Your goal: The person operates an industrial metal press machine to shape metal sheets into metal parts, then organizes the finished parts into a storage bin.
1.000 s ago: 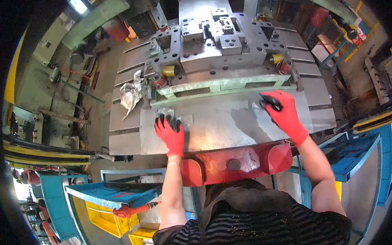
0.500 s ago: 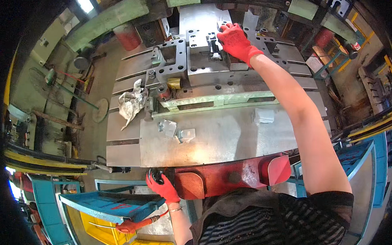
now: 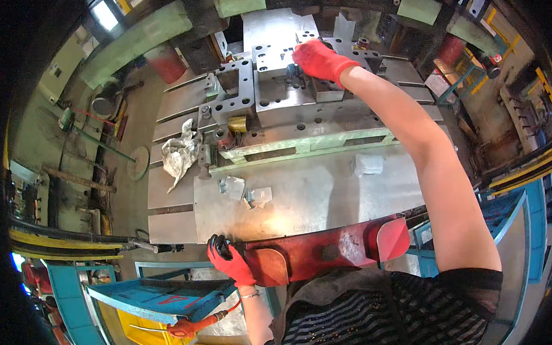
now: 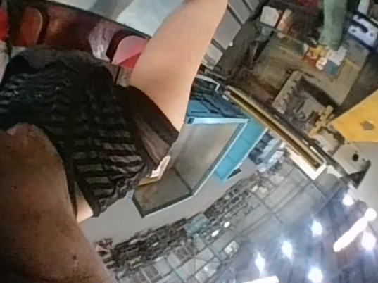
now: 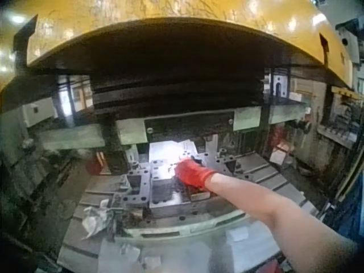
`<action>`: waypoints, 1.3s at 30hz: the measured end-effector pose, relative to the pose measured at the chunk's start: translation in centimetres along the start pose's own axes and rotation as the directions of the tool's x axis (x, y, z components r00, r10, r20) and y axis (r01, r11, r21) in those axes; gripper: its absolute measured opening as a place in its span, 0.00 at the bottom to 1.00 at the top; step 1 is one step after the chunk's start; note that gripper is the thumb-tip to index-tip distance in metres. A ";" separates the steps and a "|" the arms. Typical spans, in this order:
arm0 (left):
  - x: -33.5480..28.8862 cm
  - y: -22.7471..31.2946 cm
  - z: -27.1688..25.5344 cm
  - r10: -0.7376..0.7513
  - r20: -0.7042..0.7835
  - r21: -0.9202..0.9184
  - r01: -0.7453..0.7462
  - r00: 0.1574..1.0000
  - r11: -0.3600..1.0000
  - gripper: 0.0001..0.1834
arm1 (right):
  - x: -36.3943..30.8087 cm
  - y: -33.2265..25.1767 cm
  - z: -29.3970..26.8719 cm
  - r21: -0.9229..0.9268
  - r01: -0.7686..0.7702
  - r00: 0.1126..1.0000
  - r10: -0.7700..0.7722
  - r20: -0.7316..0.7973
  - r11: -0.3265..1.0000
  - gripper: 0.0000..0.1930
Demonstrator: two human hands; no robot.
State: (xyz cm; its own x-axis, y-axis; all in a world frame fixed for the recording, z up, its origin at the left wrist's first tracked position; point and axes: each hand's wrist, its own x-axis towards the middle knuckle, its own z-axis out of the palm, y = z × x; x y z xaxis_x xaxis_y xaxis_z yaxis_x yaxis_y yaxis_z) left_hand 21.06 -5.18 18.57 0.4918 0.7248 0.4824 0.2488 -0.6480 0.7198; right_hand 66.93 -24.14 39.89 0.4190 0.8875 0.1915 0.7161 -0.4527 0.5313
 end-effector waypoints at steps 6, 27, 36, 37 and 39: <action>-0.4 0.2 -0.5 -0.110 0.033 -0.019 0.111 0.993 0.994 0.19 | 0.6 -1.2 -1.6 0.126 -0.023 0.999 0.019 0.029 0.992 0.08; -8.0 -2.7 -4.3 -0.318 0.011 -0.169 0.315 0.948 0.934 0.14 | -7.1 -4.4 -4.7 0.313 -0.389 0.908 0.418 -0.029 0.866 0.17; -14.0 -16.9 -4.3 -0.620 0.457 -0.509 0.759 0.638 0.406 0.17 | -42.7 -11.0 0.4 0.664 -0.698 0.446 0.888 0.113 0.267 0.20; -13.8 -13.2 -2.9 -0.538 0.566 -0.465 0.781 0.625 0.418 0.17 | -47.2 -12.5 0.5 0.702 -0.708 0.360 0.891 0.275 0.070 0.19; -14.0 -10.9 -2.7 -0.457 0.644 -0.433 0.785 0.613 0.443 0.18 | -54.3 -17.8 2.9 0.566 -0.824 0.250 0.921 0.298 0.041 0.19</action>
State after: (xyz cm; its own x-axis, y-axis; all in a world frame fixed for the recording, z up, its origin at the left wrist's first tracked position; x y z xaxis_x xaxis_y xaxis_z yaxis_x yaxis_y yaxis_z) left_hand 9.20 -7.61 5.36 0.7252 0.5899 -0.3550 0.1350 0.3837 0.9135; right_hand 33.06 -64.50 17.66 0.9306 -0.2209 0.2918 -0.0002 -0.7977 -0.6030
